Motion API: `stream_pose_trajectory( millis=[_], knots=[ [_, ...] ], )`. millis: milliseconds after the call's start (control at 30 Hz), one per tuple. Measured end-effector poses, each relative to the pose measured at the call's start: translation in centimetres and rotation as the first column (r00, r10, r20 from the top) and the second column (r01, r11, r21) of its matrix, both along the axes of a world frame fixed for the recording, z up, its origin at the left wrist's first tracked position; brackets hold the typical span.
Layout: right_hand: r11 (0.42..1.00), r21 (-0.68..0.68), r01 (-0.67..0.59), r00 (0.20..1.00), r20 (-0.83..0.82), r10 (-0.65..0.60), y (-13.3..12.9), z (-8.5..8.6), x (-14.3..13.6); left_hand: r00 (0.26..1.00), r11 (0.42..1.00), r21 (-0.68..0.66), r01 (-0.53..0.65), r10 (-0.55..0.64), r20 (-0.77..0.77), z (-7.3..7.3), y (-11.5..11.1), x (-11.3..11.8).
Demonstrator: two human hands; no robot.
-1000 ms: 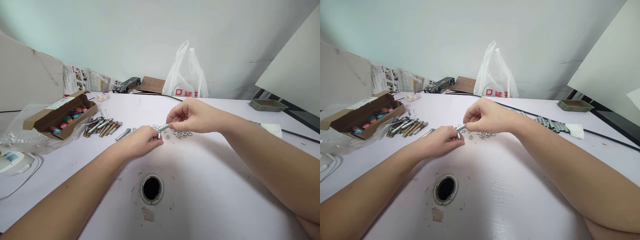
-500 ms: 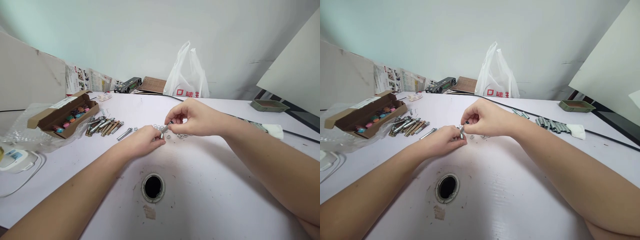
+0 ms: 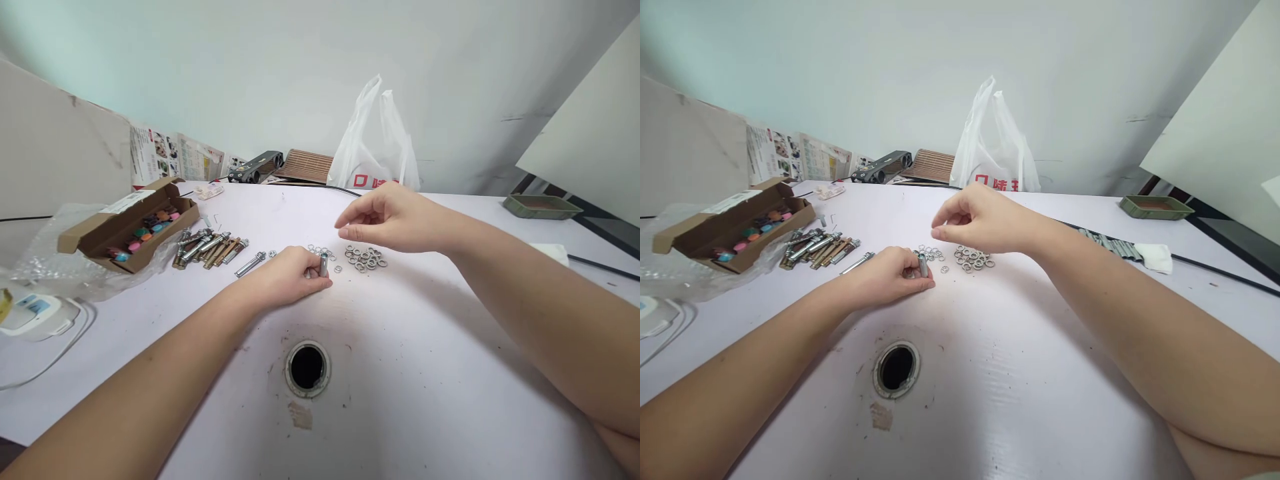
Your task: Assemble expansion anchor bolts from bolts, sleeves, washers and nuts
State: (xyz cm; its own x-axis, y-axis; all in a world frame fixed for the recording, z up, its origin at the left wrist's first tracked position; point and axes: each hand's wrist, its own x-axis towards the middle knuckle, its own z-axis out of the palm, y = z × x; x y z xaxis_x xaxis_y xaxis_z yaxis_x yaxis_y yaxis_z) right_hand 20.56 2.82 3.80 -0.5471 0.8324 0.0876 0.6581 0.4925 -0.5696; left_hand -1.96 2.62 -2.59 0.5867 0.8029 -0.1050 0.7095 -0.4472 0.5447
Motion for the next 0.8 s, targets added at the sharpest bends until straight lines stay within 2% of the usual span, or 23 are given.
stream_pose_trajectory(
  millis=[133, 200, 333, 500, 800],
  knots=[
    [0.996, -0.082, 0.027, 0.969, 0.246, -0.006, 1.0, -1.4, 0.7, 1.0, 1.0, 0.016, -0.026, 0.026, -0.009, 0.1, 0.0, 0.2],
    [0.993, -0.11, 0.033, 0.95, 0.313, 0.003, 1.5, -2.2, 0.9, 1.0, 1.0, -0.002, -0.021, 0.021, -0.008, 0.1, 0.1, 0.2],
    [0.985, -0.171, 0.014, 0.947, 0.318, 0.042, 2.4, -2.8, 1.6, 1.0, 0.999, -0.043, -0.005, 0.005, -0.008, 0.0, 0.1, 0.1],
    [0.977, -0.214, 0.011, 0.922, 0.381, 0.073, 2.8, -2.8, 2.5, 1.0, 1.0, -0.016, -0.011, 0.011, 0.003, 0.0, 0.1, -0.2],
    [0.97, -0.244, 0.001, 0.922, 0.377, 0.094, 3.4, -4.2, 2.1, 1.0, 1.0, 0.008, -0.009, 0.009, 0.02, -0.2, 0.1, -0.2]
  ],
)
